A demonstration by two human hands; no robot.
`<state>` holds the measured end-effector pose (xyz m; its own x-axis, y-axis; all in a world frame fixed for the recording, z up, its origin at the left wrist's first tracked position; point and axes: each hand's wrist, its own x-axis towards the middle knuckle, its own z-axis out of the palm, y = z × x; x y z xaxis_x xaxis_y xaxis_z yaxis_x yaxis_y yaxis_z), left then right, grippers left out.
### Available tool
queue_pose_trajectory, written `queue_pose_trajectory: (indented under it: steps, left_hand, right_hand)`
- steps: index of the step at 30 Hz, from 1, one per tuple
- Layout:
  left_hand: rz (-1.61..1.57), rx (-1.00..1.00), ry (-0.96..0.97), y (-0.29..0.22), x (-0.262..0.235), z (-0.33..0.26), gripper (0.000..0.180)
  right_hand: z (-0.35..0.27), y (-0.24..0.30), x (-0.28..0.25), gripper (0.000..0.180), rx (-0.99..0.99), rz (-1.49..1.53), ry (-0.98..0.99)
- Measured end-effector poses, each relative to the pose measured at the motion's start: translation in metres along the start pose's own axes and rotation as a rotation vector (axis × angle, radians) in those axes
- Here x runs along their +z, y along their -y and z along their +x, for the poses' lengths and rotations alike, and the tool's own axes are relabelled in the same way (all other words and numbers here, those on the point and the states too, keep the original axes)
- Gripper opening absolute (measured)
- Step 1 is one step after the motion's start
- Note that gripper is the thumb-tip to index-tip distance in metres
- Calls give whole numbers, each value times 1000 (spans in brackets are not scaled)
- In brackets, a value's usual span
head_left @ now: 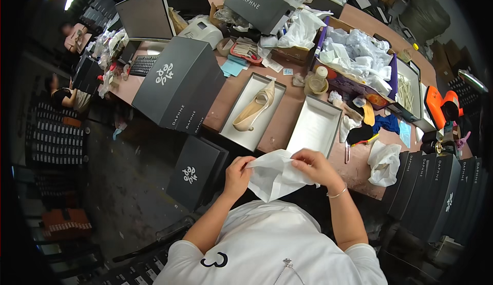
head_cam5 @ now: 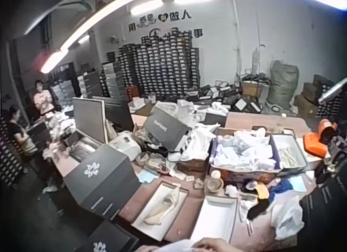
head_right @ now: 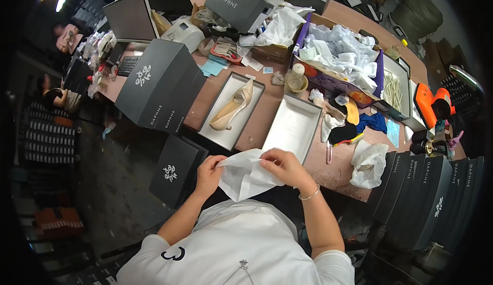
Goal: Cleaning a pair of high-heeled shoes with a sponge and then wrapping them in protective tissue and foam for packaging.
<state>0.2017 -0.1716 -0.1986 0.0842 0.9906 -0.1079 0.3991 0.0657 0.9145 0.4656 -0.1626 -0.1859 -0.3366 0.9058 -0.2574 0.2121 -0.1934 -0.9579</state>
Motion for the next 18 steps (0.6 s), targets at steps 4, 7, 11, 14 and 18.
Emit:
queue_pose_trajectory:
  steps: [4,7,11,14,18]
  left_hand:
    - [-164,-3,-105,34,-13,-16,15]
    - [-242,-110,-328,15,-34,-22,12]
    - [-229,47,-615,-12,-72,-11,20]
    - [-396,49,-672,-44,-89,-5,32]
    - [68,325,-502,-41,-82,38,23]
  right_hand:
    - [73,35,2,49,-82,-62,-165]
    - [156,2,60,77,-96,-420,-113]
    - [206,-37,96,66,-64,-617,-128]
    - [192,-43,89,52,-79,-566,-186]
    - [115,-19,24,54,-244,-261,-172]
